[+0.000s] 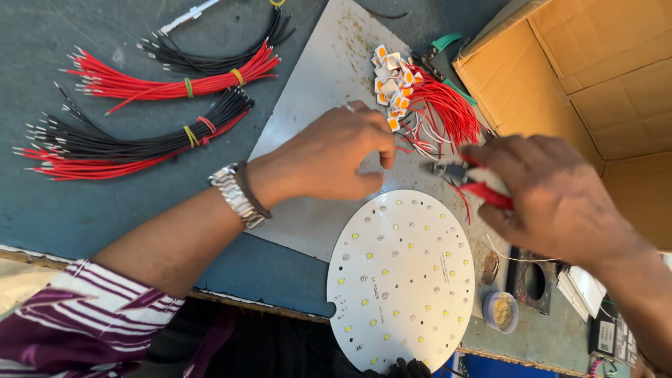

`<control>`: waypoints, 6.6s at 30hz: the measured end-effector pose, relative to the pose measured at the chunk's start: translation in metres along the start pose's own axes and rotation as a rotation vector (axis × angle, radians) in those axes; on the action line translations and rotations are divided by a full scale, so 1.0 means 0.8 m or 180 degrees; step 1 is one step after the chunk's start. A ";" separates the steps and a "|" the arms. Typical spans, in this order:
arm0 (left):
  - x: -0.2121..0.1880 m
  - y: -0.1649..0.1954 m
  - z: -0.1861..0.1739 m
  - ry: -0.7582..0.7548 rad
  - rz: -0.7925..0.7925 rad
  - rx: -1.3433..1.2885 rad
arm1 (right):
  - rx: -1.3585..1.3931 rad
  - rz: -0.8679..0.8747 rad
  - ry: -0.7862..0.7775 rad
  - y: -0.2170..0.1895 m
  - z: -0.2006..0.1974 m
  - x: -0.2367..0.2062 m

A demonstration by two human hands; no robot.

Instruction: The person solders wires to a circular LED panel using a soldering iron and solder wire. They repeatedly apply solder to connection points on the panel, occasionally dipping the iron tip into a small container of flux or solder paste.

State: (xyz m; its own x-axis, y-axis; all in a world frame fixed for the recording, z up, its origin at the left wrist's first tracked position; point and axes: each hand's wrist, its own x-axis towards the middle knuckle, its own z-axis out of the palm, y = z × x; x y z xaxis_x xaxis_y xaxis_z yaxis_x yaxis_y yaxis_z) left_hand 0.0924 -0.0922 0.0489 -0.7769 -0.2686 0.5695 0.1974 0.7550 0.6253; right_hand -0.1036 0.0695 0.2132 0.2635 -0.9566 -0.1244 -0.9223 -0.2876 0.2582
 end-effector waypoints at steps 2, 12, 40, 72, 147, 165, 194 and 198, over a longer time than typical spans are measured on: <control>-0.003 -0.001 0.015 -0.0340 -0.0118 0.0189 | -0.0301 -0.0148 -0.0099 -0.018 0.002 -0.008; -0.009 0.012 0.031 -0.1666 -0.0604 0.0667 | -0.1147 -0.0703 -0.0545 -0.070 0.015 0.028; -0.010 0.007 0.034 -0.1709 -0.0630 0.0668 | -0.1632 -0.1169 -0.0949 -0.093 0.014 0.048; -0.009 0.014 0.036 -0.0854 -0.0092 0.0589 | 0.0554 0.1123 0.0155 -0.041 0.035 -0.085; -0.052 0.229 0.158 -0.0526 -0.2558 -0.1952 | 0.1723 0.0625 0.1696 -0.126 0.119 -0.207; -0.050 0.225 0.168 -0.0484 -0.2715 -0.2809 | 0.1510 0.0729 0.2096 -0.131 0.132 -0.209; -0.015 0.230 0.172 -0.1077 -0.2526 -0.2836 | 0.3882 0.1905 0.2331 -0.151 0.190 -0.255; 0.034 0.219 0.152 -0.0765 -0.1120 -0.1080 | 0.4366 0.2435 0.2837 -0.156 0.196 -0.271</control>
State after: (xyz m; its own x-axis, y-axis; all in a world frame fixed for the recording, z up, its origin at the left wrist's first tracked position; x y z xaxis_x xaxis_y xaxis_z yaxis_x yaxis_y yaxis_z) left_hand 0.0328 0.1056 0.1089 -0.9378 -0.2959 0.1814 0.0516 0.3981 0.9159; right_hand -0.0902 0.3204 0.0576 -0.6566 -0.7130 0.2460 -0.3309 -0.0208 -0.9435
